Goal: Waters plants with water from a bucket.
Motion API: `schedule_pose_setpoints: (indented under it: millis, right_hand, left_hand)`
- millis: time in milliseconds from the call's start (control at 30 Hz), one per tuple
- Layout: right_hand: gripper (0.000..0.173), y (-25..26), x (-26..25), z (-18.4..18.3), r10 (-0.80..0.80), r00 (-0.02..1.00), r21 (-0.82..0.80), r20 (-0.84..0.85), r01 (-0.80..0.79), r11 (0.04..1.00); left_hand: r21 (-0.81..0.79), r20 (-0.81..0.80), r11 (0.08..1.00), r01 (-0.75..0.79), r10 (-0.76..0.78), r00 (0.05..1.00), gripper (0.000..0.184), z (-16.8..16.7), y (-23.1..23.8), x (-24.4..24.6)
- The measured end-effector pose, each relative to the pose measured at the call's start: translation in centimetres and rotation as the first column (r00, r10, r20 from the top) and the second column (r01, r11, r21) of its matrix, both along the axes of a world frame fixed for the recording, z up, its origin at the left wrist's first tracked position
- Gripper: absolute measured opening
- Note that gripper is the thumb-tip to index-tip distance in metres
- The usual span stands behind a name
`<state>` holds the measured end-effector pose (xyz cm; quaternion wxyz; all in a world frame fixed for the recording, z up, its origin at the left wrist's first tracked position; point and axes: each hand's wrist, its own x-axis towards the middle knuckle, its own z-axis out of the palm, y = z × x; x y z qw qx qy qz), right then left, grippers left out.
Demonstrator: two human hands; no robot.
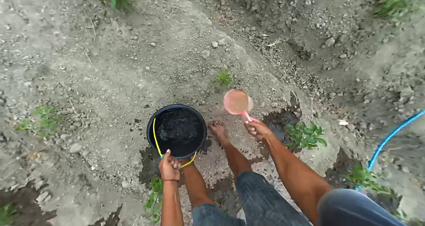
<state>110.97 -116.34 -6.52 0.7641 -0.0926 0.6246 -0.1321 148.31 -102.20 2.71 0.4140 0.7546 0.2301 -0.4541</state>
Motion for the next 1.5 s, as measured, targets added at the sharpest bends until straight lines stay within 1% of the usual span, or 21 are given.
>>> schedule_pose_setpoints:
  millis: [67, 167, 200, 267, 333, 400, 467, 533, 667, 733, 900, 1067, 1267, 1333, 1367, 1433, 1467, 1500]
  right_hand:
    - [0.017, -1.1, 0.6, -1.2, -0.062, 0.996, 0.007, -0.065, 0.063, 0.998]
    - [0.016, -2.1, 1.5, -2.0, -0.108, 0.988, 0.021, -0.114, 0.111, 0.994]
    - [0.015, -2.4, 2.1, -1.9, -0.115, 0.986, 0.022, -0.12, 0.118, 0.993]
    - [0.014, -3.1, 3.0, -1.6, -0.128, 0.985, 0.011, -0.119, 0.13, 0.991]
    - [0.014, -3.4, 3.9, -1.2, -0.14, 0.982, 0.003, -0.123, 0.141, 0.99]
    - [0.013, -3.7, 4.5, -0.9, -0.13, 0.984, 0.001, -0.121, 0.131, 0.991]
    - [0.018, -3.7, 5.0, -0.8, -0.121, 0.986, -0.004, -0.112, 0.122, 0.993]
    - [0.019, -3.6, 5.3, -0.7, -0.12, 0.988, -0.013, -0.101, 0.12, 0.993]
    - [0.019, -2.7, 4.9, -0.2, -0.093, 0.992, -0.028, -0.088, 0.091, 0.995]
    - [0.015, -2.1, 4.1, -0.1, -0.07, 0.991, -0.021, -0.11, 0.068, 0.997]
    - [0.016, -0.4, 2.7, 0.4, -0.036, 0.969, 0.032, -0.243, 0.045, 0.998]
    - [0.013, 0.6, 2.6, 0.2, -0.074, 0.916, 0.072, -0.394, 0.111, 0.991]
    - [0.015, -0.2, 3.5, -0.1, -0.127, 0.846, 0.043, -0.518, 0.173, 0.984]
    - [0.015, -0.8, 4.0, 0.0, -0.133, 0.817, 0.041, -0.561, 0.188, 0.981]
    - [0.014, -1.1, 4.2, 0.1, -0.129, 0.802, 0.046, -0.583, 0.192, 0.98]
    - [0.015, -1.2, 4.6, 0.4, -0.111, 0.778, 0.069, -0.618, 0.194, 0.978]
    - [0.016, -1.1, 4.9, 0.8, -0.103, 0.772, 0.078, -0.627, 0.194, 0.978]
    - [0.016, -0.7, 5.3, 1.4, -0.106, 0.773, 0.076, -0.625, 0.196, 0.978]
  left_hand:
    - [0.083, 0.028, 0.997, 0.007, -0.009, 1.0, 0.048, -0.5, 0.7, 1.3]
    - [0.29, 0.06, 0.954, 0.07, -0.091, 0.994, 0.036, -1.4, 3.4, 3.4]
    - [0.345, 0.053, 0.93, 0.127, -0.155, 0.987, 0.033, -1.9, 4.4, 4.2]
    - [0.428, -0.015, 0.853, 0.299, -0.324, 0.946, 0.044, -2.8, 6.3, 5.8]
    - [0.44, -0.096, 0.794, 0.42, -0.423, 0.901, 0.051, -4.0, 8.1, 7.3]
    - [0.45, -0.119, 0.77, 0.453, -0.451, 0.885, 0.051, -5.0, 9.2, 8.2]
    - [0.469, -0.119, 0.755, 0.459, -0.461, 0.879, 0.048, -5.5, 9.3, 8.5]
    - [0.477, -0.106, 0.764, 0.433, -0.44, 0.892, 0.046, -5.5, 9.0, 8.3]
    - [0.445, -0.082, 0.822, 0.355, -0.358, 0.93, 0.047, -5.3, 8.8, 7.7]
    - [0.43, -0.076, 0.837, 0.337, -0.338, 0.938, 0.047, -5.2, 8.7, 7.4]
    - [0.42, -0.068, 0.845, 0.329, -0.333, 0.941, 0.045, -5.1, 8.4, 7.3]
    - [0.411, -0.036, 0.847, 0.337, -0.354, 0.935, 0.043, -4.9, 7.8, 7.0]
    - [0.397, -0.026, 0.853, 0.34, -0.36, 0.933, 0.042, -4.5, 7.4, 6.5]
    - [0.373, -0.017, 0.869, 0.325, -0.343, 0.939, 0.042, -4.3, 7.3, 6.5]
    - [0.349, -0.004, 0.893, 0.283, -0.301, 0.954, 0.04, -4.2, 7.2, 6.4]
    - [0.261, 0.038, 0.955, 0.137, -0.152, 0.988, 0.032, -3.8, 6.9, 6.1]
    - [0.183, 0.024, 0.982, 0.055, -0.061, 0.998, 0.035, -3.5, 6.8, 5.9]
    - [0.096, -0.015, 0.995, -0.017, 0.019, 1.0, 0.043, -3.1, 6.4, 5.7]
